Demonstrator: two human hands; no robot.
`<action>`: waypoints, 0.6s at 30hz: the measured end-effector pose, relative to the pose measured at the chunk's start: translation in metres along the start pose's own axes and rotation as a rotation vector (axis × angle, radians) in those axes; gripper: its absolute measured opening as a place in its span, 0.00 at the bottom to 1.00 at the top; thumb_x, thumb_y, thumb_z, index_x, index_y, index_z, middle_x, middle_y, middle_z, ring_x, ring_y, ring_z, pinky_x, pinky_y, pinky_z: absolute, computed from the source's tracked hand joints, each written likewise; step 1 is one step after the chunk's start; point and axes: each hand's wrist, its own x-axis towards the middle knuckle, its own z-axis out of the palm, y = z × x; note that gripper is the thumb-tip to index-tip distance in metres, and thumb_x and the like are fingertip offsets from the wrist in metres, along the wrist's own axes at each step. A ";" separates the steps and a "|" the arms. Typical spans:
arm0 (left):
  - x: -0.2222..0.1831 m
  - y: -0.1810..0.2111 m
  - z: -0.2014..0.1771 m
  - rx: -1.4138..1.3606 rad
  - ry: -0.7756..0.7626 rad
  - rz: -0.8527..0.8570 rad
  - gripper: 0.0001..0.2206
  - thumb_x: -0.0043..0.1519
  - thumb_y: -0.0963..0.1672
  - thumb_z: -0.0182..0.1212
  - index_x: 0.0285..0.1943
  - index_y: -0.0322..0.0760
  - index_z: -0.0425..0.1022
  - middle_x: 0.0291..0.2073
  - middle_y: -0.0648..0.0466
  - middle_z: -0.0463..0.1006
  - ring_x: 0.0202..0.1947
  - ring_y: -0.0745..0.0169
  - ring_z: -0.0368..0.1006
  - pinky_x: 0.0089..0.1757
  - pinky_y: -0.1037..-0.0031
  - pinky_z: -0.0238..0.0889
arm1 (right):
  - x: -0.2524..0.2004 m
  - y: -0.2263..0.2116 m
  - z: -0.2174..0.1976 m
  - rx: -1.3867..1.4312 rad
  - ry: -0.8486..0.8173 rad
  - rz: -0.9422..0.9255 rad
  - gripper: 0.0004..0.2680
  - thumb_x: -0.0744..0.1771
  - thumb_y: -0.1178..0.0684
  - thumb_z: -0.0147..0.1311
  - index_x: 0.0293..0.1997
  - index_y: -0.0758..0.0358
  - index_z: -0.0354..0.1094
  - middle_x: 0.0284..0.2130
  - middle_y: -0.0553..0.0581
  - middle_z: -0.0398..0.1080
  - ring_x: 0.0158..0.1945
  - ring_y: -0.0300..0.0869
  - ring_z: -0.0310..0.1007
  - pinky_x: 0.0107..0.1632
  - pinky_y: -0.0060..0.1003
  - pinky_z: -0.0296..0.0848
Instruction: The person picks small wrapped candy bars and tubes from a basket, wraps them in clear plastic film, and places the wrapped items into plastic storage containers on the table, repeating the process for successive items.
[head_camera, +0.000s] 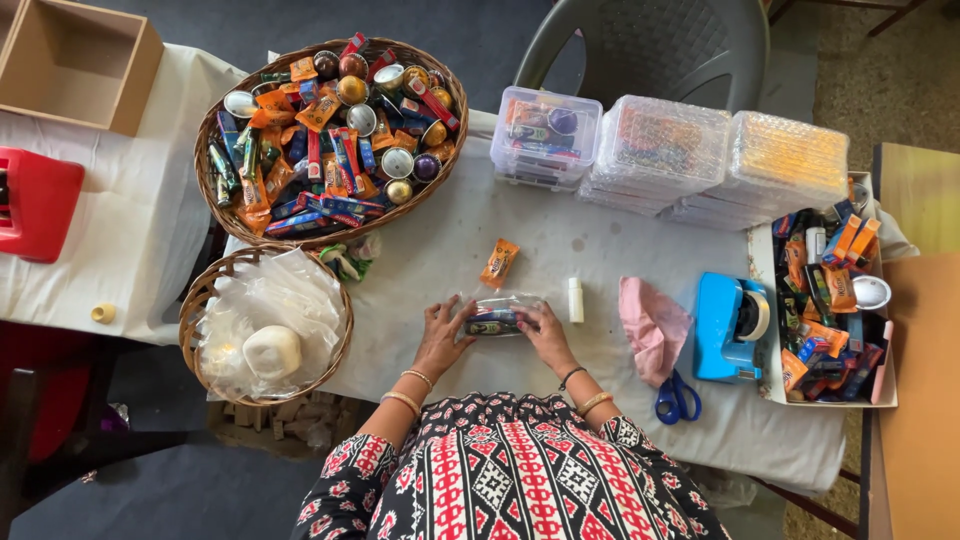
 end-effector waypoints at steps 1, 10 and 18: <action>0.000 -0.001 0.000 0.000 -0.001 0.001 0.37 0.52 0.46 0.74 0.73 0.59 0.62 0.70 0.49 0.60 0.62 0.31 0.54 0.61 0.53 0.57 | 0.000 -0.005 -0.001 0.001 0.001 0.001 0.11 0.66 0.55 0.61 0.52 0.61 0.74 0.55 0.59 0.65 0.50 0.48 0.74 0.50 0.39 0.77; 0.001 0.000 -0.003 -0.007 0.000 0.003 0.37 0.52 0.47 0.74 0.72 0.59 0.62 0.71 0.51 0.61 0.62 0.32 0.55 0.61 0.53 0.57 | -0.004 0.007 -0.012 0.096 -0.023 -0.003 0.14 0.67 0.54 0.57 0.61 0.59 0.69 0.46 0.57 0.71 0.49 0.41 0.76 0.49 0.33 0.76; 0.002 -0.007 -0.009 -0.182 -0.054 -0.052 0.44 0.47 0.51 0.77 0.75 0.60 0.57 0.73 0.52 0.57 0.67 0.33 0.49 0.64 0.50 0.51 | 0.027 0.021 -0.057 0.259 0.408 0.010 0.08 0.74 0.51 0.51 0.51 0.62 0.73 0.34 0.53 0.70 0.35 0.34 0.67 0.42 0.30 0.70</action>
